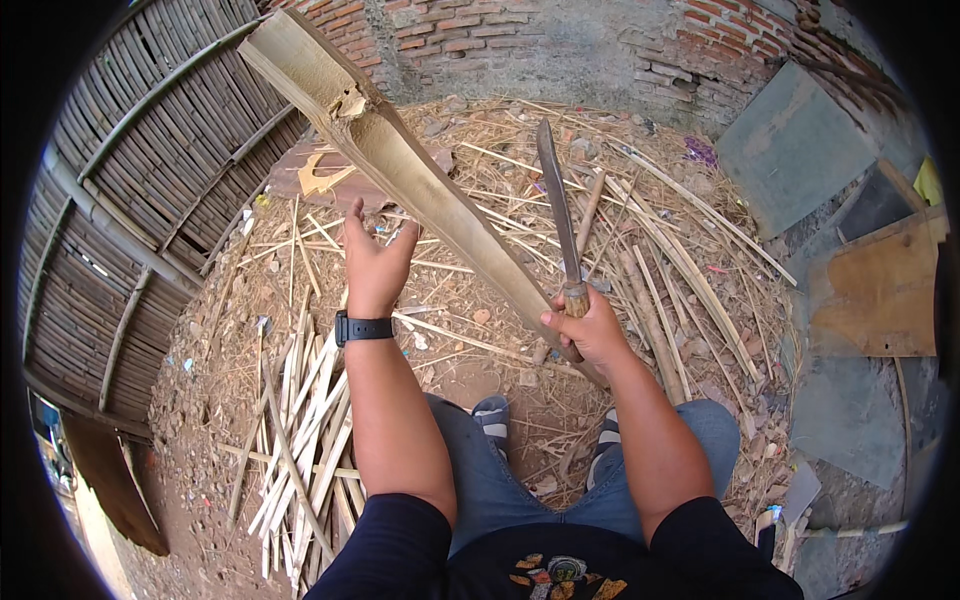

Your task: The person sits on the ground and uses a knife to split a long piece of bamboo into thin strips. They hold the bamboo with one hand and use the knife to carefully separate the layers, creating multiple thin strips that are placed on the ground.

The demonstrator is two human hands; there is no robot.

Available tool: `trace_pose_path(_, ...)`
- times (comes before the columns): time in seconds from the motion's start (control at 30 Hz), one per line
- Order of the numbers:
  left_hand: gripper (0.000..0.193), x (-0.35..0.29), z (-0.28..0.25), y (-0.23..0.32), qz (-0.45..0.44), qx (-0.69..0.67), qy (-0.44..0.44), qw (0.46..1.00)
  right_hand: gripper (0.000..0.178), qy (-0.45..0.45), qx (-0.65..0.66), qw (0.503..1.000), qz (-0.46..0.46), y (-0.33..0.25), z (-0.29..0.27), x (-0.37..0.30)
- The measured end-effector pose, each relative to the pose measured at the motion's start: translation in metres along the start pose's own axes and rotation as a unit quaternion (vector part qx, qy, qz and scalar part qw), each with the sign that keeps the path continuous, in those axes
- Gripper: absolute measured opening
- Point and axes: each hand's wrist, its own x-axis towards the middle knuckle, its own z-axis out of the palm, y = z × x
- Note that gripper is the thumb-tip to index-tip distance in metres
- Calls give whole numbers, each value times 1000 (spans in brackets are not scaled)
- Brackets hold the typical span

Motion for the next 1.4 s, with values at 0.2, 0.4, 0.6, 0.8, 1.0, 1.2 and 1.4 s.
trace_pose_path(0.2, 78, -8, 10, 4, 71, 67, -106, 990, 37, 19, -11, 1000, -14, 1, -1, 2)
trace_pose_path(0.4, 45, -21, 19, 25, 13, -236, -161, 958, 36, 37, 13, 999, -25, 5, -3, 8)
trace_pose_path(0.6, 41, -27, 28, 37, 32, -423, -163, 891, 35, 22, 11, 1000, -16, 0, -2, 11)
trace_pose_path(0.8, 43, -30, 24, 42, 57, -474, -132, 869, 35, 15, 10, 1000, 4, -1, -1, 12)
trace_pose_path(1.0, 28, -30, 15, 42, 120, -387, -116, 907, 37, 15, 17, 1000, 7, -1, 2, 12)
trace_pose_path(1.2, 25, -31, 18, 44, 116, -380, -116, 910, 36, 7, 21, 1000, 1, 2, -2, 14)
trace_pose_path(1.4, 47, -25, 11, 60, 131, -408, -39, 903, 36, 3, 15, 999, 36, -8, -10, 10)
